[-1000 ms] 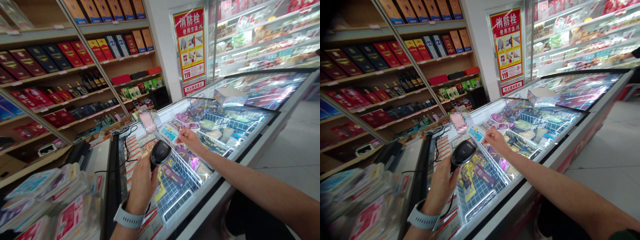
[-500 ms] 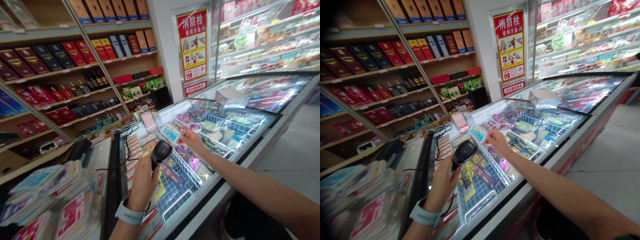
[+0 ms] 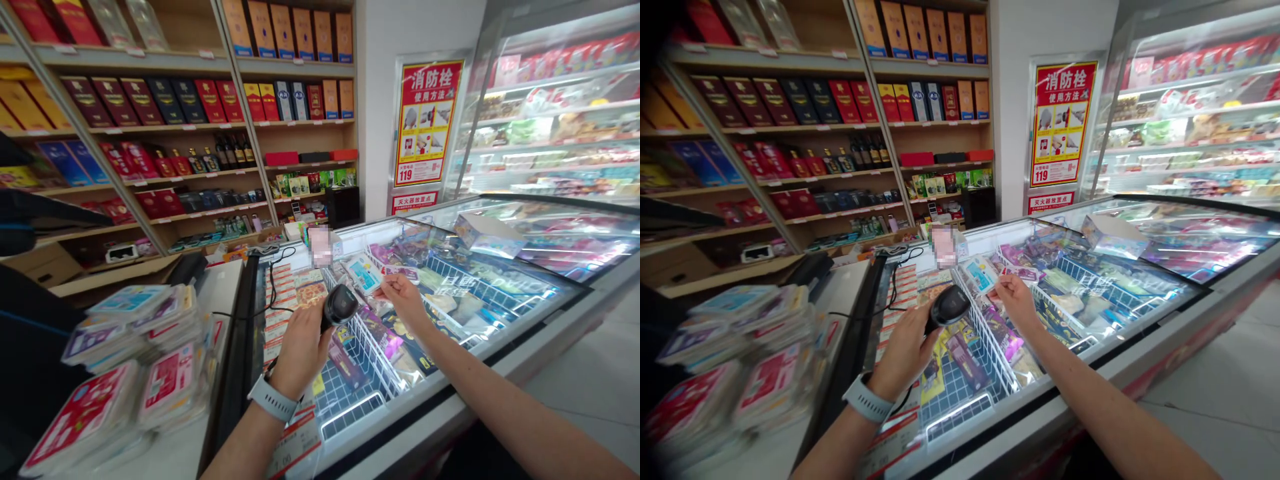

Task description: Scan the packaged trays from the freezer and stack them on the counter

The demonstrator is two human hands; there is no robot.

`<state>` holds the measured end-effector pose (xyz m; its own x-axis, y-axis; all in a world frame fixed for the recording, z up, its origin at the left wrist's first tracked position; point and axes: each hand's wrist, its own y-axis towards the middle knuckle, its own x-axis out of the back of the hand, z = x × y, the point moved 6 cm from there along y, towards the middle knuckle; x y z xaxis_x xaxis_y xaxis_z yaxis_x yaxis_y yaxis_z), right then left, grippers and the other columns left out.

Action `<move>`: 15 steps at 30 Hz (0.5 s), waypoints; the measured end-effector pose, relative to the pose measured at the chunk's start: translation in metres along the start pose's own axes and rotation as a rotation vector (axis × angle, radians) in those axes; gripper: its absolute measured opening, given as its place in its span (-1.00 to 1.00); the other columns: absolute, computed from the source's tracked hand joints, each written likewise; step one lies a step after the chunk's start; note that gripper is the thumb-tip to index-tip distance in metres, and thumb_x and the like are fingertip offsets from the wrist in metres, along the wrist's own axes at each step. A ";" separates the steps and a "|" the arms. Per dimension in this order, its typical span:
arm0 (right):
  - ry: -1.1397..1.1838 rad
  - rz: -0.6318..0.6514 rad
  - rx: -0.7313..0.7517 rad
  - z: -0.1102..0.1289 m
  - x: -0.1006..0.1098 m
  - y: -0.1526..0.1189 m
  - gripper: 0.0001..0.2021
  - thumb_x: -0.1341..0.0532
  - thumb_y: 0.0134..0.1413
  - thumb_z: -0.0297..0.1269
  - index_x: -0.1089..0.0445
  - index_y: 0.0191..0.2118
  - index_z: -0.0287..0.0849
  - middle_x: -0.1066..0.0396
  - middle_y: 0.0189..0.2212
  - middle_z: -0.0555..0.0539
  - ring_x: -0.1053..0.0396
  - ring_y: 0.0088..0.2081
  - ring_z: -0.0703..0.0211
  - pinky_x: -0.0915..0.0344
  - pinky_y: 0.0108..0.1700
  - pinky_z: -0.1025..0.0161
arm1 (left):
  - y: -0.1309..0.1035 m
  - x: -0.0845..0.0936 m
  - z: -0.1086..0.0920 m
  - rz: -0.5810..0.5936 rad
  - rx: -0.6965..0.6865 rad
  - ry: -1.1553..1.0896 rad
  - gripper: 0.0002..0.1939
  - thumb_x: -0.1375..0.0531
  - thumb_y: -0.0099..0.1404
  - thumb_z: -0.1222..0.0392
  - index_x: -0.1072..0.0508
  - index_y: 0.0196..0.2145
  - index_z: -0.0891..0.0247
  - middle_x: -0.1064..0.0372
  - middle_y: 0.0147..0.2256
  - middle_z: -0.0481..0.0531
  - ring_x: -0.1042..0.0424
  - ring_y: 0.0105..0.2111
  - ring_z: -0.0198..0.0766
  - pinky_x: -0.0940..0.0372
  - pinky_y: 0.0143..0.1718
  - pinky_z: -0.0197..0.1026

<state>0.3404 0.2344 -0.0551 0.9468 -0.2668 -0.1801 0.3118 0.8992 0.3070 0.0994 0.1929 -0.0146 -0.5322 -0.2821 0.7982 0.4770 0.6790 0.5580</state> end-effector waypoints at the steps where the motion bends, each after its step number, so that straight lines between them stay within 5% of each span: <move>1: 0.002 -0.008 0.000 0.001 0.000 -0.001 -0.58 -0.37 -0.15 0.04 -0.28 -0.29 -0.13 -0.48 -0.50 -0.01 -0.48 -0.44 0.13 -0.48 -0.29 0.10 | 0.000 0.000 0.000 0.001 0.001 0.002 -0.53 -0.11 0.31 0.25 -0.17 0.16 0.31 -0.36 0.02 0.20 -0.35 0.01 -0.04 -0.21 0.10 0.12; 15: -0.056 -0.088 0.134 0.037 -0.012 -0.012 -0.63 -0.34 -0.07 -0.04 -0.32 -0.23 -0.16 -0.49 -0.46 -0.03 -0.50 -0.42 0.13 -0.48 -0.26 0.09 | 0.000 0.003 -0.006 0.033 0.057 -0.052 -0.52 -0.15 0.25 0.28 -0.19 0.13 0.25 -0.42 -0.04 0.17 -0.39 -0.02 -0.08 -0.19 0.10 0.10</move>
<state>0.3284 0.2141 -0.0220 0.9172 -0.3645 -0.1609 0.3979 0.8181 0.4152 0.1020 0.1882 -0.0110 -0.5531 -0.2240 0.8024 0.4551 0.7255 0.5162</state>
